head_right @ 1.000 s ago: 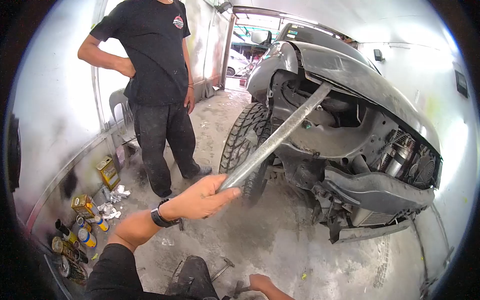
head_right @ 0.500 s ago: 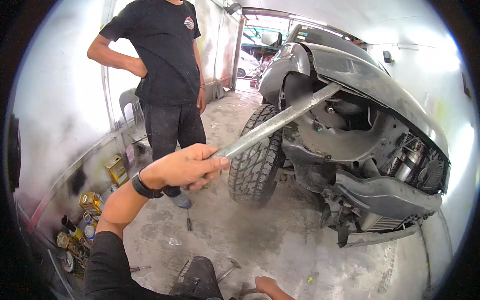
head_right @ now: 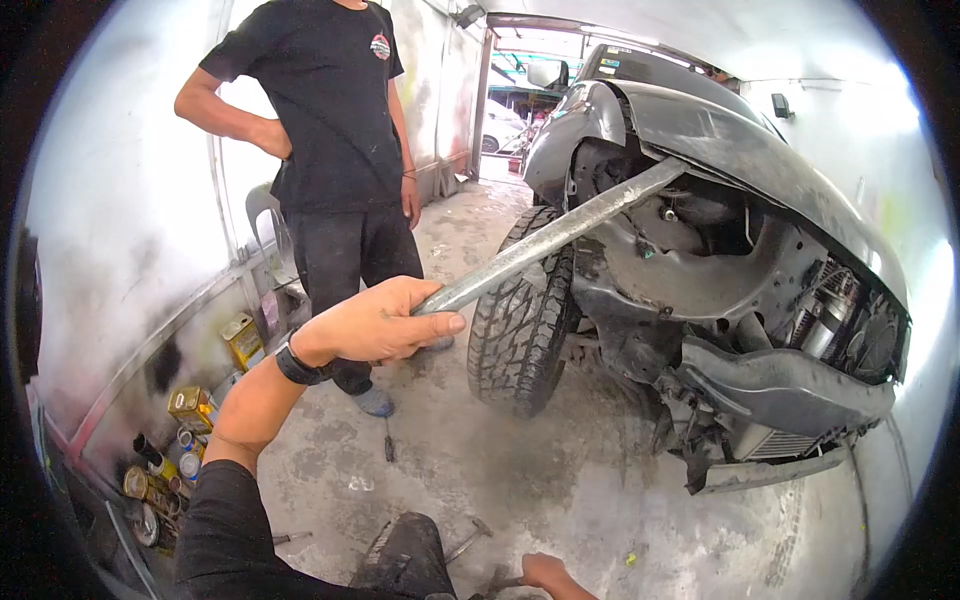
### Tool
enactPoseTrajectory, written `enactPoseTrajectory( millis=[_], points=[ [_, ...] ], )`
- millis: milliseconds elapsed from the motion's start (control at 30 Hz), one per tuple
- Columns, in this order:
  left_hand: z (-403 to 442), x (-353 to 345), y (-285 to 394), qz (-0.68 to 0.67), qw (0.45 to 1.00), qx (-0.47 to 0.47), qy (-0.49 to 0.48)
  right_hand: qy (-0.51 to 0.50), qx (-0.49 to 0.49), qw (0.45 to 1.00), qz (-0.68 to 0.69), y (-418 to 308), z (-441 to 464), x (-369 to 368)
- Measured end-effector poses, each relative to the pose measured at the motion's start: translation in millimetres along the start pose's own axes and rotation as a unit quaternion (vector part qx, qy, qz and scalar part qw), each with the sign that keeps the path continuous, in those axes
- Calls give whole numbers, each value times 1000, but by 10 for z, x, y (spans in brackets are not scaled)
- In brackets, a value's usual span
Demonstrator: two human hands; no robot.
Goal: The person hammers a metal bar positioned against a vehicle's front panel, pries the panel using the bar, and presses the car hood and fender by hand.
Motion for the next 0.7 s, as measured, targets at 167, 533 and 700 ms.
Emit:
enactPoseTrajectory(
  millis=[167, 533, 700],
  points=[
    [15, -86, -68, -15, 1000, -9, 10, 70, 21, 997, 19, 189, 224, -444],
    [51, -147, -195, 27, 996, -72, 48, -24, -8, 999, -29, 94, 180, -173],
    [29, -127, -123, 66, 994, -68, 49, -21, -15, 1000, -7, 40, 133, -137]
  ],
)
Point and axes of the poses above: each hand's wrist, its own z-axis towards the middle knuckle, its own x-axis out of the back of the hand, y = z × x, the point moved 1 cm from there along z, towards the middle knuckle, and after that the axes turned 15 degrees about y, right-handed, at the moved point
